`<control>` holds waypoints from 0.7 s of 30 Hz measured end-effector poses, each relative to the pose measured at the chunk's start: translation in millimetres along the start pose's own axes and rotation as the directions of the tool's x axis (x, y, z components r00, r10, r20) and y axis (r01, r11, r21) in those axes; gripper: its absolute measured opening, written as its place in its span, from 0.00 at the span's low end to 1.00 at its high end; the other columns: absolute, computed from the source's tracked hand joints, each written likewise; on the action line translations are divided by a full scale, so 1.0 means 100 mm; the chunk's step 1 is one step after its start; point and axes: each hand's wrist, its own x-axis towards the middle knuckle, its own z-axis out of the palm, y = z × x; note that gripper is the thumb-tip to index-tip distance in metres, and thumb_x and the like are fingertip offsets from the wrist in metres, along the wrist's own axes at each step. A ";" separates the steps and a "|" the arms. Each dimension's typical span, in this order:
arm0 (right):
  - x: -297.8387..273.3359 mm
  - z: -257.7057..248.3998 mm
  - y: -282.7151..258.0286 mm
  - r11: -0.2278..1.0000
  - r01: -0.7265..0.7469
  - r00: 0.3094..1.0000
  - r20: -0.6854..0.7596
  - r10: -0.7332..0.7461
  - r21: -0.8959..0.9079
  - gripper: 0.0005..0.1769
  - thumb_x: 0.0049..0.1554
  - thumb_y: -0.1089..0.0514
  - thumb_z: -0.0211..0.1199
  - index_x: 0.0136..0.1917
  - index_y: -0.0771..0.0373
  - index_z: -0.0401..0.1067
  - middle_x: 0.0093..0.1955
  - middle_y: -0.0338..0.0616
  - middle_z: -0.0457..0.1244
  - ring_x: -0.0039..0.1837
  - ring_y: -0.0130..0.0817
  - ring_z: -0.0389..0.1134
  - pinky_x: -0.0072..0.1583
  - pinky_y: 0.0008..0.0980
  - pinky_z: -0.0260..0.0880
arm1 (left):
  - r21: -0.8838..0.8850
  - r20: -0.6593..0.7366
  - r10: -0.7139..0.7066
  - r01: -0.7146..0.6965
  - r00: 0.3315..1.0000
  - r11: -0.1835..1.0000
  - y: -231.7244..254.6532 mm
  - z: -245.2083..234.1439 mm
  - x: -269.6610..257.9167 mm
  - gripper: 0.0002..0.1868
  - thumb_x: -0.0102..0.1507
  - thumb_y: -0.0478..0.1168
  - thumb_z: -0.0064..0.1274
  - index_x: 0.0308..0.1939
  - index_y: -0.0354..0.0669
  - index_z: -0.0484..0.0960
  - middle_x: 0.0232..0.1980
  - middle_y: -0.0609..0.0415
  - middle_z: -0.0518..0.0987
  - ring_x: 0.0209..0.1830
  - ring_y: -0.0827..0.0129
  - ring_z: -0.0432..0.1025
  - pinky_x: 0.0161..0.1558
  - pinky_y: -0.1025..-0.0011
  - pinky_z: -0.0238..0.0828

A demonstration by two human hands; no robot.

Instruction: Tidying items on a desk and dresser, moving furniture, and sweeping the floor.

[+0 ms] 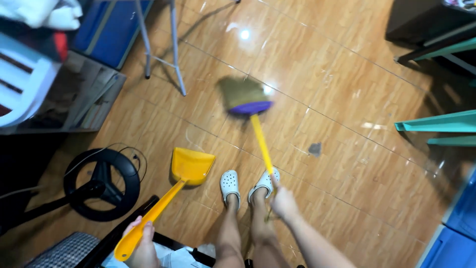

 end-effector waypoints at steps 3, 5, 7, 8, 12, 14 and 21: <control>-0.77 0.12 -0.31 0.956 0.173 0.940 0.330 -0.089 -0.235 0.45 0.51 0.63 0.57 0.78 0.32 0.56 0.49 0.59 0.69 0.55 0.55 0.72 0.60 0.50 0.71 | -0.001 -0.108 -0.044 0.045 0.993 0.999 -0.16 -0.12 0.06 0.17 0.62 0.26 0.57 0.53 0.41 0.76 0.61 0.49 0.79 0.56 0.63 0.75 0.51 0.70 0.76; -0.88 -0.05 -0.43 0.953 0.289 0.912 0.329 -0.245 -0.090 0.42 0.47 0.64 0.58 0.74 0.38 0.61 0.48 0.58 0.69 0.52 0.51 0.72 0.57 0.46 0.72 | 0.008 -0.153 -0.067 0.069 0.986 0.998 -0.05 -0.19 0.09 0.16 0.62 0.27 0.57 0.52 0.41 0.76 0.60 0.50 0.78 0.56 0.63 0.75 0.50 0.70 0.77; -0.91 -0.44 -0.96 0.919 0.390 0.869 0.310 -0.385 0.050 0.40 0.44 0.65 0.59 0.70 0.43 0.67 0.46 0.56 0.69 0.50 0.47 0.72 0.53 0.42 0.73 | 0.013 -0.195 -0.099 0.104 0.976 0.995 -0.04 -0.25 0.10 0.14 0.63 0.28 0.58 0.52 0.40 0.76 0.59 0.50 0.78 0.56 0.63 0.75 0.50 0.70 0.77; -0.98 -0.76 -1.42 0.951 0.304 0.883 0.388 -0.262 -0.048 0.39 0.48 0.64 0.58 0.72 0.39 0.66 0.44 0.58 0.70 0.47 0.47 0.74 0.52 0.41 0.74 | 0.031 -0.241 -0.137 0.149 0.961 0.988 -0.07 -0.30 0.08 0.13 0.64 0.29 0.58 0.51 0.40 0.76 0.59 0.50 0.78 0.56 0.63 0.75 0.51 0.71 0.77; -0.08 -0.52 -2.36 0.800 0.600 0.771 0.287 -0.568 -0.027 0.41 0.46 0.66 0.58 0.73 0.48 0.65 0.44 0.61 0.70 0.43 0.48 0.75 0.50 0.43 0.75 | -0.030 -0.372 -0.187 0.189 0.909 0.981 -0.84 -0.54 0.07 0.11 0.65 0.30 0.58 0.50 0.41 0.77 0.57 0.47 0.77 0.54 0.60 0.75 0.53 0.70 0.77; 0.25 -0.06 -3.07 0.783 0.616 0.772 0.261 -0.580 -0.082 0.41 0.48 0.65 0.57 0.75 0.47 0.64 0.48 0.61 0.70 0.48 0.51 0.73 0.54 0.44 0.74 | -0.039 -0.406 -0.167 0.165 0.899 0.985 -0.91 -0.62 -0.05 0.11 0.65 0.30 0.58 0.49 0.40 0.76 0.56 0.46 0.77 0.54 0.59 0.75 0.54 0.68 0.76; 0.20 0.93 -2.28 0.658 0.614 0.789 0.315 -0.528 -0.436 0.40 0.53 0.63 0.55 0.77 0.40 0.59 0.48 0.50 0.69 0.49 0.51 0.72 0.49 0.48 0.74 | 0.115 -0.415 -0.120 0.182 0.902 0.976 -0.40 -0.40 -0.11 0.08 0.64 0.29 0.58 0.46 0.37 0.76 0.55 0.43 0.78 0.57 0.57 0.75 0.59 0.64 0.75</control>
